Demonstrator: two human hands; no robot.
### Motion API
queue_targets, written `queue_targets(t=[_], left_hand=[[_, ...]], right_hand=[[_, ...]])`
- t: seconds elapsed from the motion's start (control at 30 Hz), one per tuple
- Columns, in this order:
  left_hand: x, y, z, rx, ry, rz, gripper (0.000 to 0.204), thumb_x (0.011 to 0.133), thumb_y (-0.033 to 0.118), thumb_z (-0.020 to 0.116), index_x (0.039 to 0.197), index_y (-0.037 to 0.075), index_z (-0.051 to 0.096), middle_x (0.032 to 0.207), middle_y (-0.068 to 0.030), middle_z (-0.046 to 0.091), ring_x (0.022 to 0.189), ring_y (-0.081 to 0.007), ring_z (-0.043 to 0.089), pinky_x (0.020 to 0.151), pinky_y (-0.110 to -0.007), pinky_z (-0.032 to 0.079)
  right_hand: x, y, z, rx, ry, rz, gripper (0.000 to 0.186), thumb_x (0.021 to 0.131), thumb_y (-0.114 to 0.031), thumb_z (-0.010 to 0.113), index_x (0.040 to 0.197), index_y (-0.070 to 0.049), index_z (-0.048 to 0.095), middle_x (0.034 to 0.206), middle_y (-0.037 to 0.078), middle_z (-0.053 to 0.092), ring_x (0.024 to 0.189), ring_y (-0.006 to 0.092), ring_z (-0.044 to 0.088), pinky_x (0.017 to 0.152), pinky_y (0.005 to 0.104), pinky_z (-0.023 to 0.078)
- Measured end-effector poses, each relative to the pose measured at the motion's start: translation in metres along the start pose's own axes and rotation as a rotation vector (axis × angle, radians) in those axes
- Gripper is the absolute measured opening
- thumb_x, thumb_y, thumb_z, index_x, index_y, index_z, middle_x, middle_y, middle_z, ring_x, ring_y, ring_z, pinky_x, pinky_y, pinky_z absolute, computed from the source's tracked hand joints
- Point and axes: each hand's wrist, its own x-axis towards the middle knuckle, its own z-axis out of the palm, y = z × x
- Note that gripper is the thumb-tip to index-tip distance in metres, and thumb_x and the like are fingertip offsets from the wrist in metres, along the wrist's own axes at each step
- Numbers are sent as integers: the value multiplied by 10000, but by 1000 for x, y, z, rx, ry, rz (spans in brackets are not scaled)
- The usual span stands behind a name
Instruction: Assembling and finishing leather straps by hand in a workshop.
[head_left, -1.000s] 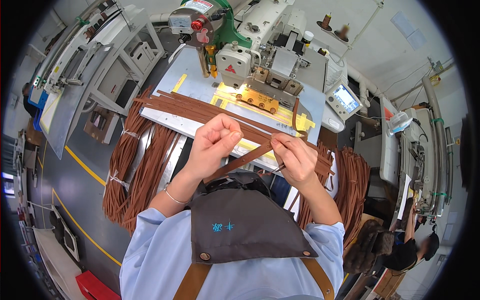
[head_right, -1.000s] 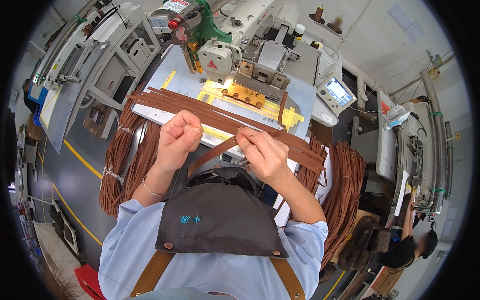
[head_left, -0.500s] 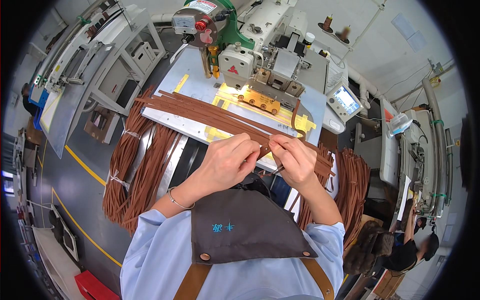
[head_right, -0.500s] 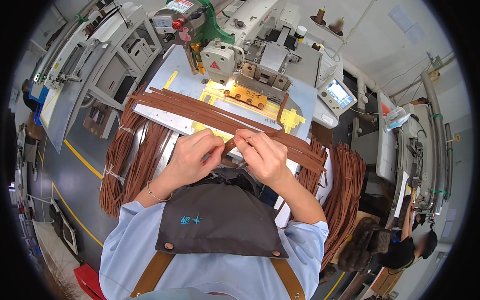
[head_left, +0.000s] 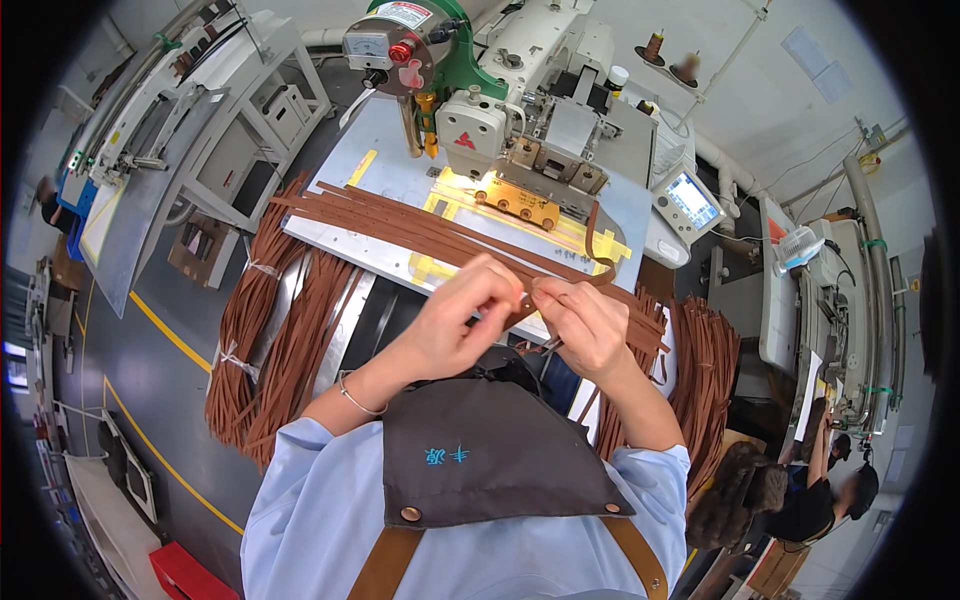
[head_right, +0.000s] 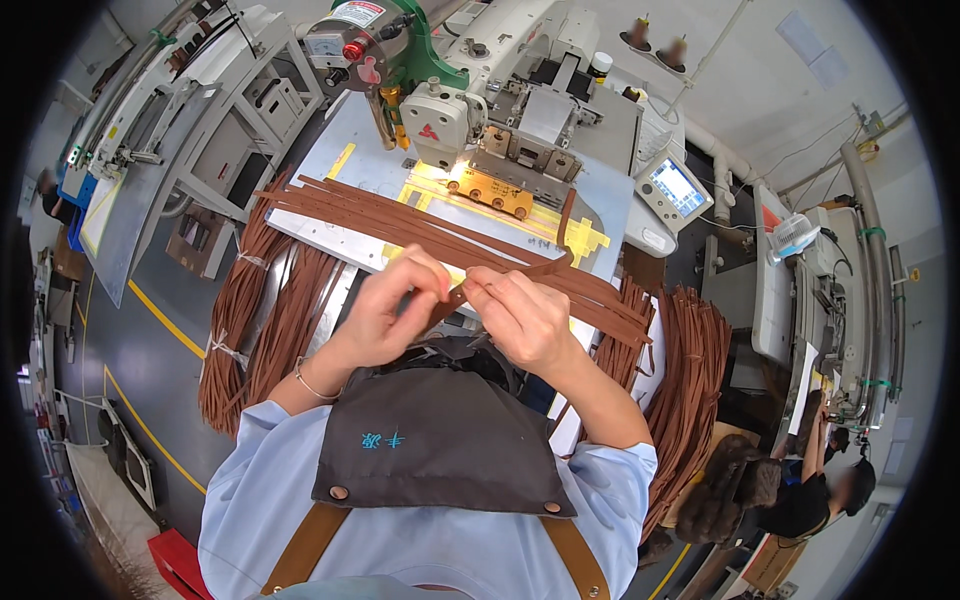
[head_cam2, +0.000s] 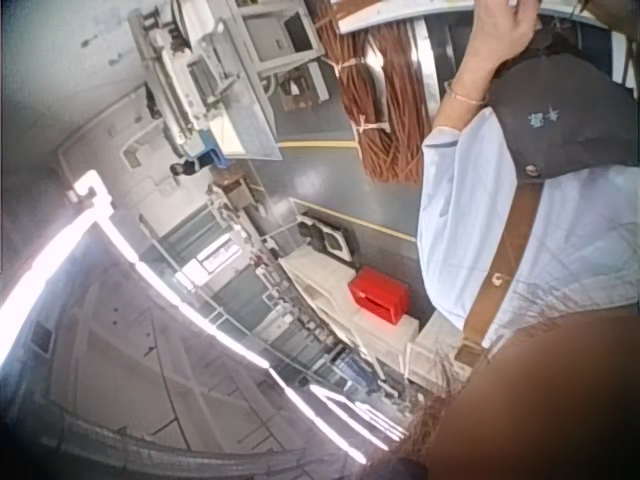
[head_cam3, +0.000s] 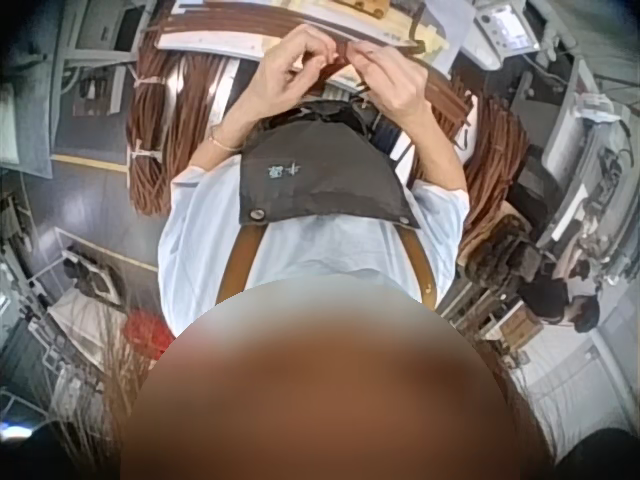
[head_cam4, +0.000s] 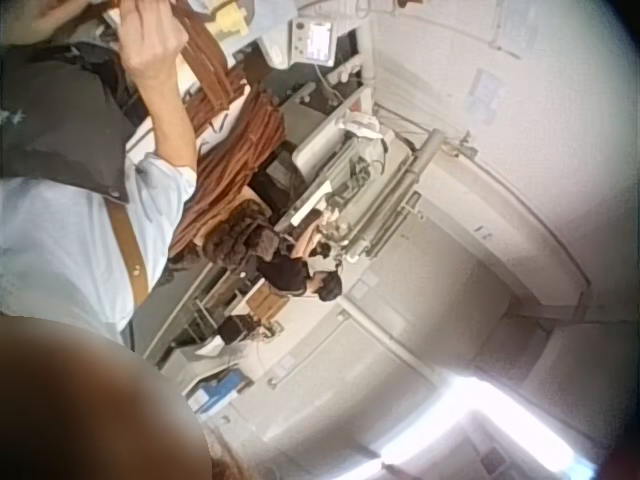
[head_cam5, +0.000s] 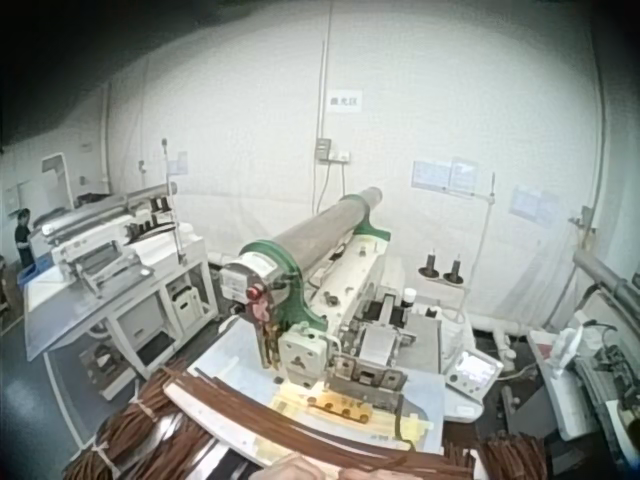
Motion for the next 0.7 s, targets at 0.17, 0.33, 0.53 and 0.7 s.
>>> queue_targets(t=[0.17, 0.33, 0.53, 0.7], left_hand=[[-3, 1, -28, 350, 174, 42, 135, 756, -85, 531, 833, 13, 480, 829, -94, 534, 732, -201, 511, 635, -304, 418], [-4, -1, -9, 281, 155, -61, 286, 730, -73, 595, 951, 23, 441, 967, -107, 522, 790, -193, 533, 701, -306, 439], [-20, 0, 18, 103, 91, -204, 492, 693, -13, 722, 1046, 22, 382, 987, -106, 513, 692, -139, 549, 612, -251, 469], [-25, 4, 4, 235, 138, -168, 397, 706, -8, 718, 1013, 9, 468, 874, -92, 545, 636, -158, 570, 552, -258, 490]], right_hand=[[-7, 4, -5, -32, 49, 5, 140, 637, 18, 676, 755, 48, 607, 790, 122, 627, 561, 159, 571, 406, 226, 436], [-3, 3, -2, -31, 91, -1, 134, 652, 15, 675, 762, 50, 608, 793, 126, 629, 562, 167, 579, 410, 228, 440], [-3, 3, -2, -5, 98, 23, 153, 658, 24, 673, 795, 42, 607, 792, 127, 631, 576, 181, 591, 437, 238, 458], [-5, 12, -5, 18, 116, 74, 200, 644, 69, 675, 827, 36, 600, 791, 129, 630, 601, 208, 605, 485, 258, 485]])
